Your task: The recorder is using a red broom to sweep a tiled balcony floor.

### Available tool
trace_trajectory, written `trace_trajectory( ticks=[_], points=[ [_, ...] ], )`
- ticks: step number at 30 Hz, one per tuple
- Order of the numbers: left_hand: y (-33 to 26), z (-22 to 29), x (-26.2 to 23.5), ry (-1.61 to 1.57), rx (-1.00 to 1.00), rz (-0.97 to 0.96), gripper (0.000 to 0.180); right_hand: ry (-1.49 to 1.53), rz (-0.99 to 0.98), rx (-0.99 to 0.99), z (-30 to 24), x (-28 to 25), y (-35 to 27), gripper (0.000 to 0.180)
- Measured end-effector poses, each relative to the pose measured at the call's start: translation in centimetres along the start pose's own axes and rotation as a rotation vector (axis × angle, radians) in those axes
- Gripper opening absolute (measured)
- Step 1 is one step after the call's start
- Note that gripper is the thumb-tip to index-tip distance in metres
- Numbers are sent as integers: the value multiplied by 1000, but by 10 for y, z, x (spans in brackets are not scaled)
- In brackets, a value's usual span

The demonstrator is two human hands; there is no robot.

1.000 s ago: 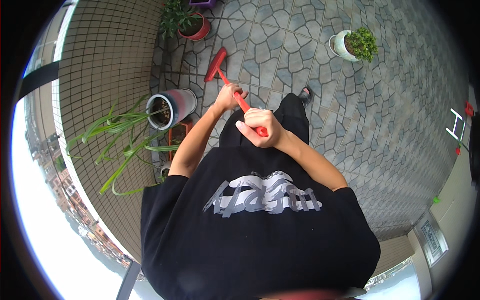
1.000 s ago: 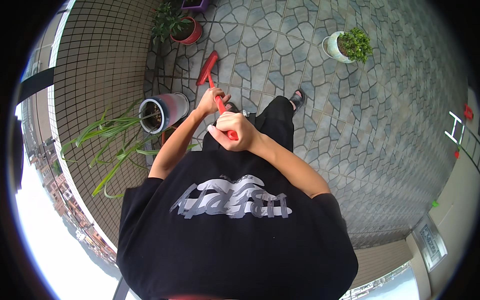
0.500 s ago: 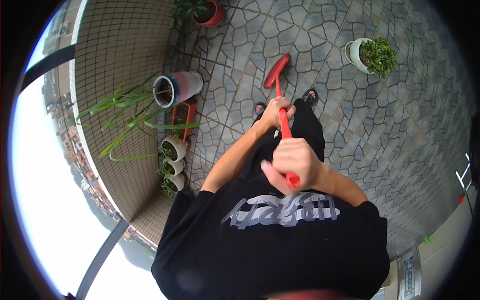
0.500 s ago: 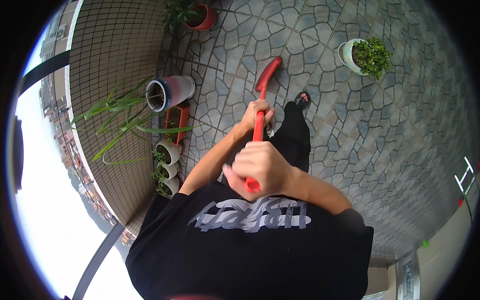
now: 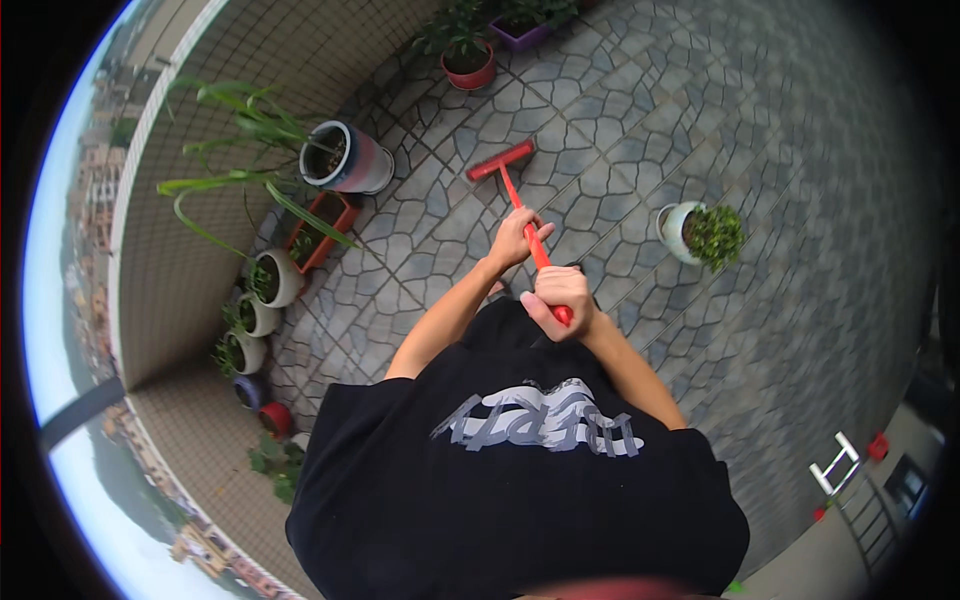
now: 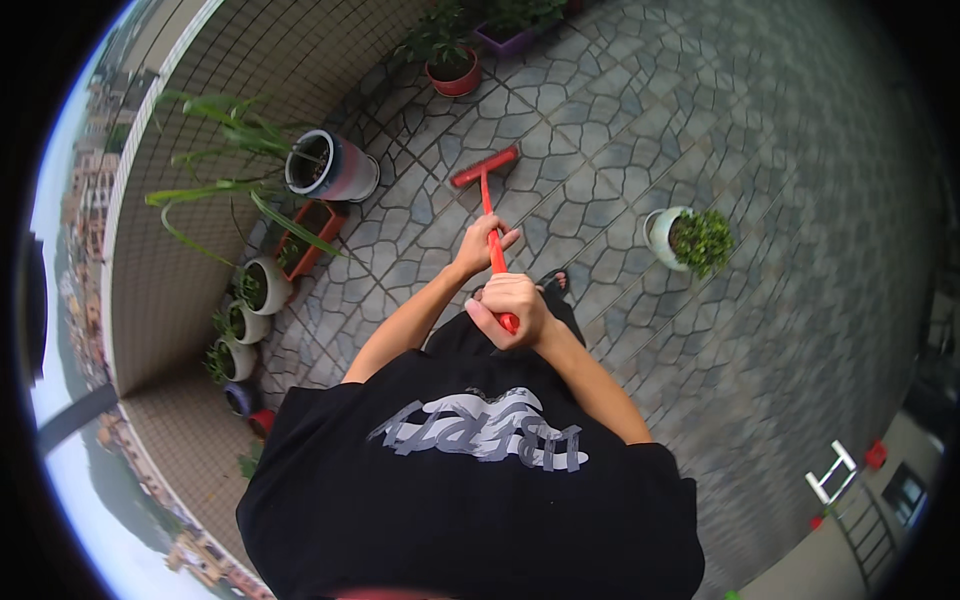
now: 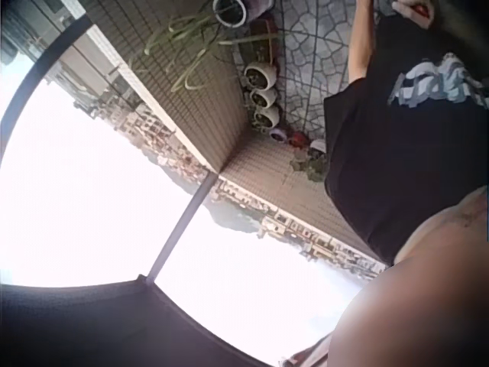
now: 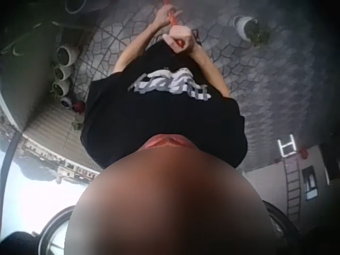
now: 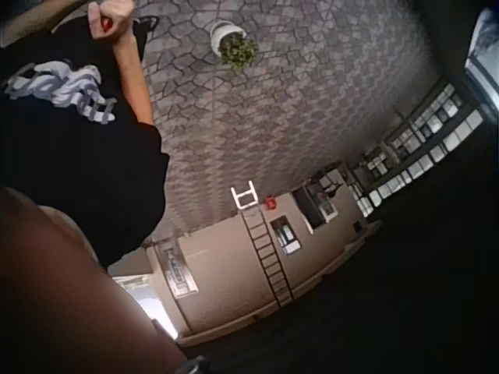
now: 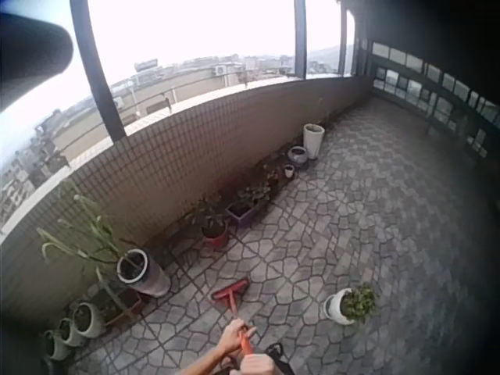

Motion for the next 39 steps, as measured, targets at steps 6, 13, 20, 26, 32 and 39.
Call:
trace_trajectory(
  ticks=[6, 13, 20, 26, 32, 39],
  points=[
    [-54, 1, 43, -103, 33, -202, 32, -83, 69, 167, -26, 22, -26, 34],
    [-88, 43, 16, -37, 52, -193, 32, -11, 23, 177, -82, 52, -12, 29],
    [-109, 77, -73, 129, 186, -22, 33, 210, 1, 75, -132, 84, 13, 20],
    [-160, -17, -123, 103, -119, 153, 22, 445, -243, -81, -144, 129, 43, 22],
    [-137, -68, -158, 195, -231, 61, 17, 368, -444, -50, -102, 154, 92, 21],
    [24, -163, -228, 333, -131, 332, 14, 345, -370, -37, -1, 141, 219, 34]
  ],
)
Point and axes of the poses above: each hand's wrist, its own y-axis towards the middle knuckle, its own x-axis out of the palm, z = x × y, the point moved 7 cm from there along y, towards the middle knuckle, and after that the axes turned 5 degrees about x, right-handed, at the moved point
